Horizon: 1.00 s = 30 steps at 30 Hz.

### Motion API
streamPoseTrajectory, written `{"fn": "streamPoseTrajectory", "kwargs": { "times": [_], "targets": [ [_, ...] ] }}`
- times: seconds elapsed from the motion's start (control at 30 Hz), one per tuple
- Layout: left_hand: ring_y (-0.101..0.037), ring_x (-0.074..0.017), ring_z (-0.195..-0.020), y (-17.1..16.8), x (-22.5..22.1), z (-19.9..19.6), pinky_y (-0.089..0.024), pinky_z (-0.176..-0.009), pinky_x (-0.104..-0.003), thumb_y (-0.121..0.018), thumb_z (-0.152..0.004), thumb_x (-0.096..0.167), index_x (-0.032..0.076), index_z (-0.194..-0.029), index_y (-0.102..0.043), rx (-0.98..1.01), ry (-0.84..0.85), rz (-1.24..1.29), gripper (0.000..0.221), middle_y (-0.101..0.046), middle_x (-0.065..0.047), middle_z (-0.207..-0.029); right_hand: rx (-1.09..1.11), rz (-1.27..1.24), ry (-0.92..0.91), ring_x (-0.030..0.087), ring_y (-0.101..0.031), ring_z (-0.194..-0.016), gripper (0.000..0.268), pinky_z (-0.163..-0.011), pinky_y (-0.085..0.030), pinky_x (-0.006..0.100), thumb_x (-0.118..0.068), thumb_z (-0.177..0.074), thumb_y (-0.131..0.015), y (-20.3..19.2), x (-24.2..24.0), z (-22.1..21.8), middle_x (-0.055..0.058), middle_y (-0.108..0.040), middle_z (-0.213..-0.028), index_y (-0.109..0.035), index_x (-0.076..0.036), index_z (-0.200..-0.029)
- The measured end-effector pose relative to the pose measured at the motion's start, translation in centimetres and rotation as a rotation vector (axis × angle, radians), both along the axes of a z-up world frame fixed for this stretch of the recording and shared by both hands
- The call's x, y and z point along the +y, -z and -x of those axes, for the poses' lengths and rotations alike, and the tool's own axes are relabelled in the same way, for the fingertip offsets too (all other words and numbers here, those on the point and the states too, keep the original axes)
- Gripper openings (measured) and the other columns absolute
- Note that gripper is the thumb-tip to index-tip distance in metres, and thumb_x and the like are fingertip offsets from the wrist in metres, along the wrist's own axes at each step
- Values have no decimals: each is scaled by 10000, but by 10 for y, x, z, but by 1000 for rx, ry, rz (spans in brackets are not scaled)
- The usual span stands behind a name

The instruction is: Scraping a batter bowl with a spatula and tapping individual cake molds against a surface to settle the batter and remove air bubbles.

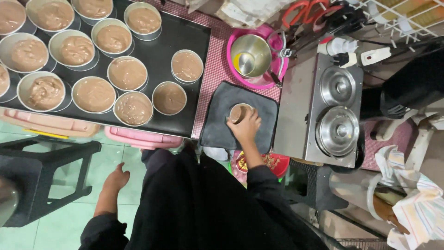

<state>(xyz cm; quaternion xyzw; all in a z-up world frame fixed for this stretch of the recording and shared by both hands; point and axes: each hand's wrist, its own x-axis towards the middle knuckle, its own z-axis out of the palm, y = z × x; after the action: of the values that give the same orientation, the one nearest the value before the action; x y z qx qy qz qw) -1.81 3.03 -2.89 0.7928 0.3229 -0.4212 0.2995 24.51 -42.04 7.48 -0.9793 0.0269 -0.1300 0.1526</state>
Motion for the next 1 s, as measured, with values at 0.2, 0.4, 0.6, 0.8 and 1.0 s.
{"fn": "streamPoseTrajectory", "kwargs": {
  "times": [0.2,0.4,0.6,0.8,1.0],
  "targets": [
    [-534,-486,-1347,-15,-25,5,-429,-1115,-557,-449,-953,405,168,-1617,-307,25,-7,-13,720,-611,-352,-1397,104,14,0,449,-564,-1104,1014,-879,-451,568,-578,-524,-886,-6,-11,4,235,-500,-1396,-485,-148,-1351],
    [-546,-472,-1339,0,-34,9,-453,-1092,-544,-453,-928,436,217,-1628,-293,16,-23,-20,751,-624,-325,-1396,-58,-102,-4,492,-490,-1181,945,-933,-413,611,-493,-622,-900,-63,-15,9,246,-377,-1499,-403,-151,-1349],
    [-575,-477,-1310,-1,-56,0,-469,-1071,-556,-460,-929,410,192,-1623,-338,5,-28,-22,738,-643,-335,-1366,37,-80,-82,486,-486,-1188,917,-927,-402,620,-570,-601,-886,-57,-10,-7,245,-410,-1474,-435,-189,-1303],
    [-574,-399,-1349,1,-71,-23,-471,-1095,-509,-445,-907,502,184,-1510,-532,57,250,-7,687,-646,-212,-1429,144,-46,-108,490,-511,-1152,949,-938,-398,613,-614,-572,-881,-43,-16,-9,246,-466,-1417,-454,-189,-1306],
    [-694,-407,-1172,-117,-102,-83,-557,-968,-535,-470,-924,326,121,-1262,-695,-134,402,-64,455,-750,-244,-1167,168,-49,-161,462,-555,-1079,946,-910,-390,591,-575,-559,-862,-39,-6,-7,230,-508,-1385,-446,-215,-1329]
  ]
}}
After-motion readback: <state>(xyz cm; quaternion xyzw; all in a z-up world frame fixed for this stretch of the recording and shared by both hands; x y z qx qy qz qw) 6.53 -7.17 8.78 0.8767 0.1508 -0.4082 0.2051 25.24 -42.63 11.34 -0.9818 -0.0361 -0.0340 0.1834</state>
